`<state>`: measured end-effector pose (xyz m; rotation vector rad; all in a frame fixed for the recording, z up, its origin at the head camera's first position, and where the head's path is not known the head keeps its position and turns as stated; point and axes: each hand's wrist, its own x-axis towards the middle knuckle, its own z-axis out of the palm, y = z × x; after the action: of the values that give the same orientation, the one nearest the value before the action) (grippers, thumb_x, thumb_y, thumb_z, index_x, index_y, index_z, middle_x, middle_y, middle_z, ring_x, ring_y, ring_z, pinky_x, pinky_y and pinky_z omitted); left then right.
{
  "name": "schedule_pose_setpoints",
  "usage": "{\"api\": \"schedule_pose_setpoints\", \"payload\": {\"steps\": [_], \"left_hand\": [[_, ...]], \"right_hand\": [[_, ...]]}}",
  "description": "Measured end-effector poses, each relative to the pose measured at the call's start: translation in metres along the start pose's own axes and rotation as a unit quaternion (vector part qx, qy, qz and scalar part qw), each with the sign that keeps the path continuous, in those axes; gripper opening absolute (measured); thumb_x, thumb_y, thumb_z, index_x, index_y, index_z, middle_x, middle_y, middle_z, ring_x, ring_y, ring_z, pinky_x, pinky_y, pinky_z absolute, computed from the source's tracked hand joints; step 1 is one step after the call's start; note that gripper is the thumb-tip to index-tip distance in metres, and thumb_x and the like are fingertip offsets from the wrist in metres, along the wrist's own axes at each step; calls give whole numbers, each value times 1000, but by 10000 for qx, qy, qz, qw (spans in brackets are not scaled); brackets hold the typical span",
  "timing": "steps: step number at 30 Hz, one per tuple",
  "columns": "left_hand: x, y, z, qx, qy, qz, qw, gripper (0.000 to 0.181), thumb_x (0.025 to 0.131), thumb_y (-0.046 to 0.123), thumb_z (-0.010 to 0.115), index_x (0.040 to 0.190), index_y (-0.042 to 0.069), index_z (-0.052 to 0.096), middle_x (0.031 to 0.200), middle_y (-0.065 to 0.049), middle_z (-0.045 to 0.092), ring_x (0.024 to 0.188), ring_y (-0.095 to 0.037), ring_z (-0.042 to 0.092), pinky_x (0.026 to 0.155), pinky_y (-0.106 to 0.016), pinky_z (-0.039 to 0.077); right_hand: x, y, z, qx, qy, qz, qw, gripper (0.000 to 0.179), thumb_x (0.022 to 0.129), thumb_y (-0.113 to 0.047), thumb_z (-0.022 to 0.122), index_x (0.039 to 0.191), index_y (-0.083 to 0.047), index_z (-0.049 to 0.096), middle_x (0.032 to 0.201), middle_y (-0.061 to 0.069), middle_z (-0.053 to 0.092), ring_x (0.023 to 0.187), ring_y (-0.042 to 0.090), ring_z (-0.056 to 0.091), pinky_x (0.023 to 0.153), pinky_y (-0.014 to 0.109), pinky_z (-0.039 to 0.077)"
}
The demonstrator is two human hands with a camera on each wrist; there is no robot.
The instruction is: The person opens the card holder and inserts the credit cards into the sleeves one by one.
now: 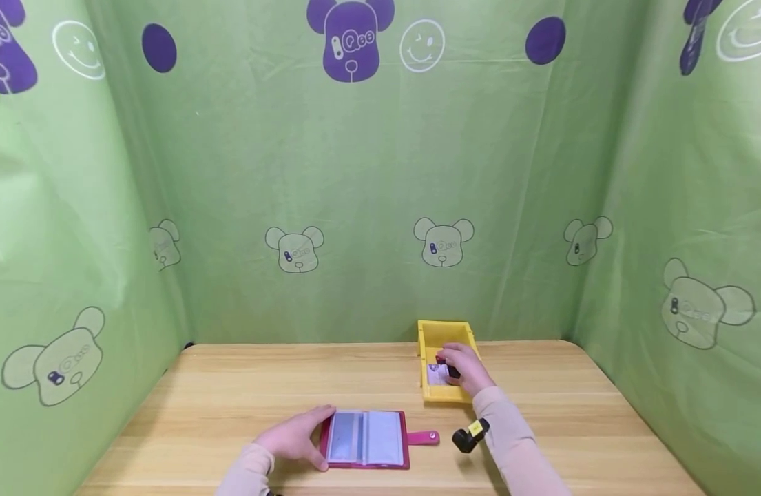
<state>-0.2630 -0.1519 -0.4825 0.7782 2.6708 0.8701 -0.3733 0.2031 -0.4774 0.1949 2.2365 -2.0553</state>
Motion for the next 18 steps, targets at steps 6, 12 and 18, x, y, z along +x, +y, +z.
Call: {"api": "schedule_pose_setpoints", "payload": {"steps": [6, 12, 18], "left_hand": [[0, 0, 0, 31, -33, -58, 10000, 97, 61, 13, 86, 143, -7, 38, 148, -28, 41, 136, -46, 40, 114, -60, 33], [1, 0, 0, 35, -15, -51, 10000, 97, 61, 13, 86, 143, -7, 39, 148, -28, 41, 136, -47, 40, 114, -61, 32], [1, 0, -1, 10, -22, -31, 10000, 97, 61, 13, 86, 143, -8, 39, 148, -29, 41, 136, -47, 40, 114, -61, 32]], "right_hand": [[-1, -1, 2, -1027, 196, -80, 9945, 55, 96, -21, 52, 143, 4, 39, 143, 29, 42, 129, 42, 44, 100, 56, 47], [-2, -4, 2, -1161, 175, -64, 9931, 53, 94, -22, 53, 140, 3, 42, 136, 30, 47, 119, 40, 50, 89, 50, 53], [0, -3, -4, -464, 33, -54, 9989, 53, 95, -17, 53, 139, 8, 39, 139, 34, 41, 128, 46, 41, 106, 55, 44]]}}
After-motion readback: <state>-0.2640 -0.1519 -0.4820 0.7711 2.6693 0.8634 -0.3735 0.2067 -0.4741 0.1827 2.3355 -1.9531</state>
